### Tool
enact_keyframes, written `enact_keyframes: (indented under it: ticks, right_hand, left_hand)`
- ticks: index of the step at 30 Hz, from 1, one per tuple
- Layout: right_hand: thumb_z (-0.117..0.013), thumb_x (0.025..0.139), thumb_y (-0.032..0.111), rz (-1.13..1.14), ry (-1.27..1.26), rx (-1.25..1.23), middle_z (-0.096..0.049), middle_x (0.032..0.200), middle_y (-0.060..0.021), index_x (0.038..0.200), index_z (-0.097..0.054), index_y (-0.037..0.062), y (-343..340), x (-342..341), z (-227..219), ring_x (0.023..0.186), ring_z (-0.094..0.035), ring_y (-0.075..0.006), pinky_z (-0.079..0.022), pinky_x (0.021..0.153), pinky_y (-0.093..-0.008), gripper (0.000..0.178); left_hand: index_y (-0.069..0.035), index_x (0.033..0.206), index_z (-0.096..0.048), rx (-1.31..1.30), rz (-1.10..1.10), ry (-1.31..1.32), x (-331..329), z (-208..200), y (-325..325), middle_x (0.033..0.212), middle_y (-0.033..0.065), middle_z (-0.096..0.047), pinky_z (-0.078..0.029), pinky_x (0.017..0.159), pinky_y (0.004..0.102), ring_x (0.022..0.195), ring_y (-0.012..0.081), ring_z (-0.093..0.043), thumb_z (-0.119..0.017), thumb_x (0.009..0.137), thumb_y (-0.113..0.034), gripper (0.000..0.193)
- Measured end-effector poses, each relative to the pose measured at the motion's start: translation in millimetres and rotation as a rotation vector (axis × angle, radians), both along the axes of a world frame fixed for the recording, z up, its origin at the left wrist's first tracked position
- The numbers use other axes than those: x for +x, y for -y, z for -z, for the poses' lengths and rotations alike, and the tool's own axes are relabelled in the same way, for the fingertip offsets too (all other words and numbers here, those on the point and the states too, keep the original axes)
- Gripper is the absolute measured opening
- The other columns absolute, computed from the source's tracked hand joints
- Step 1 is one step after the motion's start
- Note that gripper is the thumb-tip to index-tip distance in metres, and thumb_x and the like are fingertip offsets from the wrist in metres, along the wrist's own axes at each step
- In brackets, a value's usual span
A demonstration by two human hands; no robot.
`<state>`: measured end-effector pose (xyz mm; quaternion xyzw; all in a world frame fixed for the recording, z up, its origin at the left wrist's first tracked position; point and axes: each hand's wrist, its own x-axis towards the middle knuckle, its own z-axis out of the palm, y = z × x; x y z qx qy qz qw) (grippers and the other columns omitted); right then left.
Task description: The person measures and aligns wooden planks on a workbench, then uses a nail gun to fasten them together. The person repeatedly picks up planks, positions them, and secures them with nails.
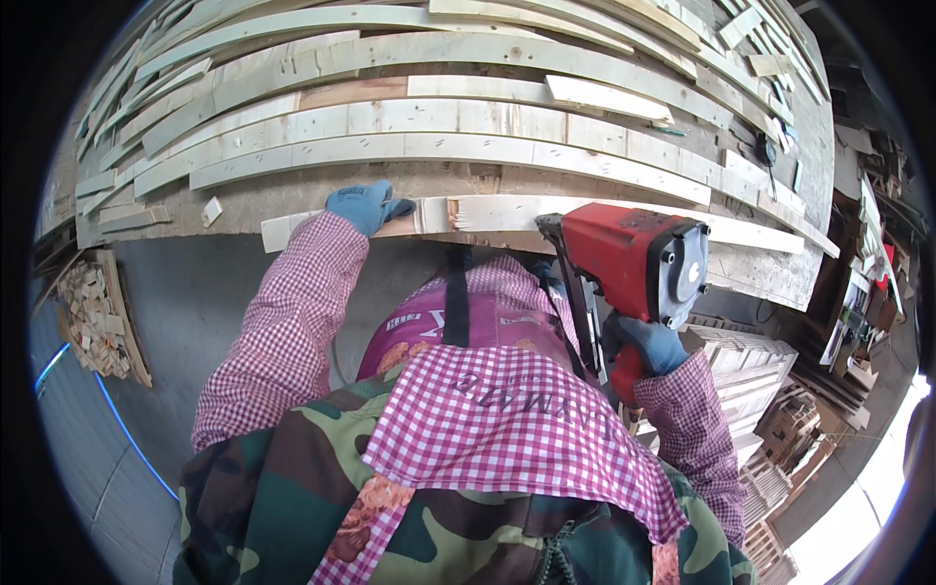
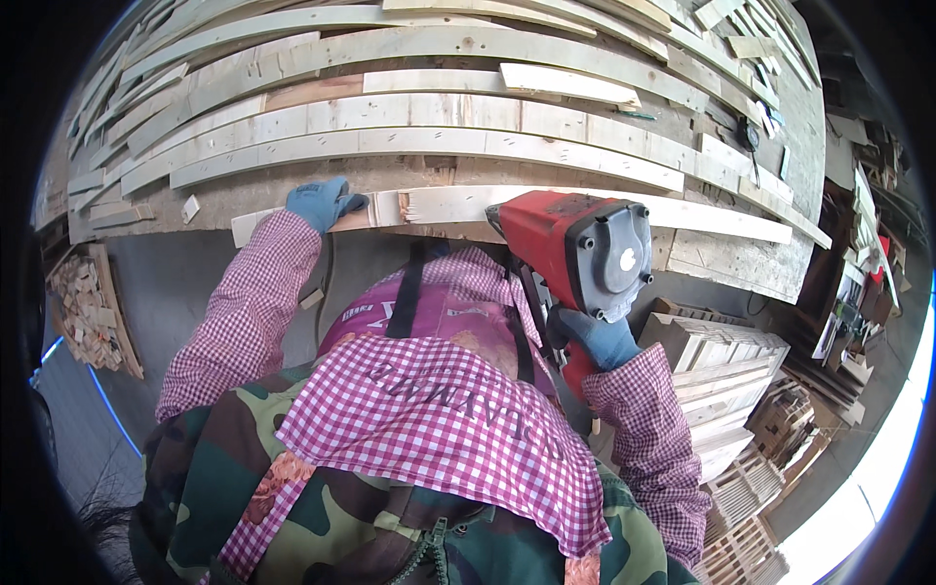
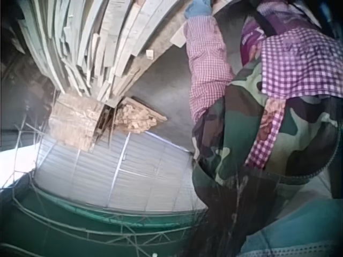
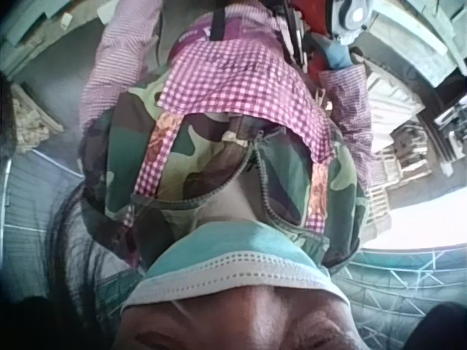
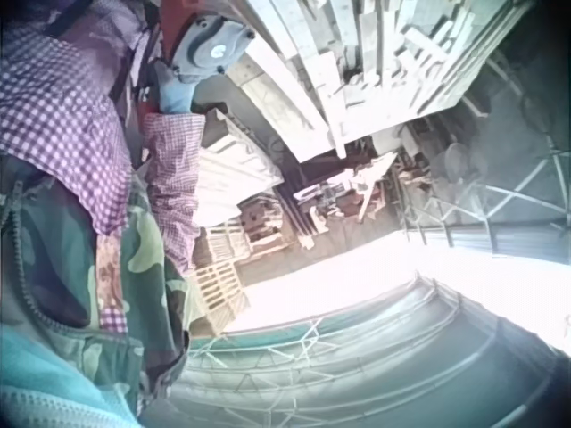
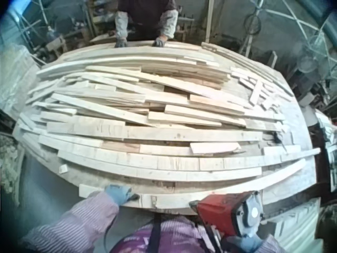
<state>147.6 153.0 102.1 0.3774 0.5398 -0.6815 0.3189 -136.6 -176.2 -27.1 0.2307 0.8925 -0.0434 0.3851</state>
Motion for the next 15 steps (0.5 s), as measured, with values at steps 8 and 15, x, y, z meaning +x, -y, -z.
enact_keyframes:
  ticks: [8,15]
  right_hand:
    - [-0.061,0.078,0.009,0.276,-0.018,0.299,-0.060,0.066,-0.0105,0.088,-0.058,-0.0018,-46,25,11,0.054,-0.059,-0.0198,-0.047,0.049,-0.0307,0.015]
    - [-0.060,0.080,0.012,0.335,-0.030,0.162,-0.061,0.067,-0.0101,0.078,-0.061,-0.0029,-63,27,18,0.059,-0.059,-0.0196,-0.047,0.055,-0.0310,0.015]
  left_hand:
    - [-0.013,0.116,-0.053,0.102,0.124,-0.416,-7,-21,14,0.112,0.0074,-0.057,-0.038,0.094,0.0390,0.103,0.0244,-0.053,-0.060,0.084,-0.042,0.044]
    - [-0.011,0.133,-0.043,0.613,0.313,-0.535,57,-21,-49,0.133,0.0096,-0.044,-0.030,0.105,0.0434,0.122,0.0307,-0.039,-0.068,0.075,-0.030,0.065]
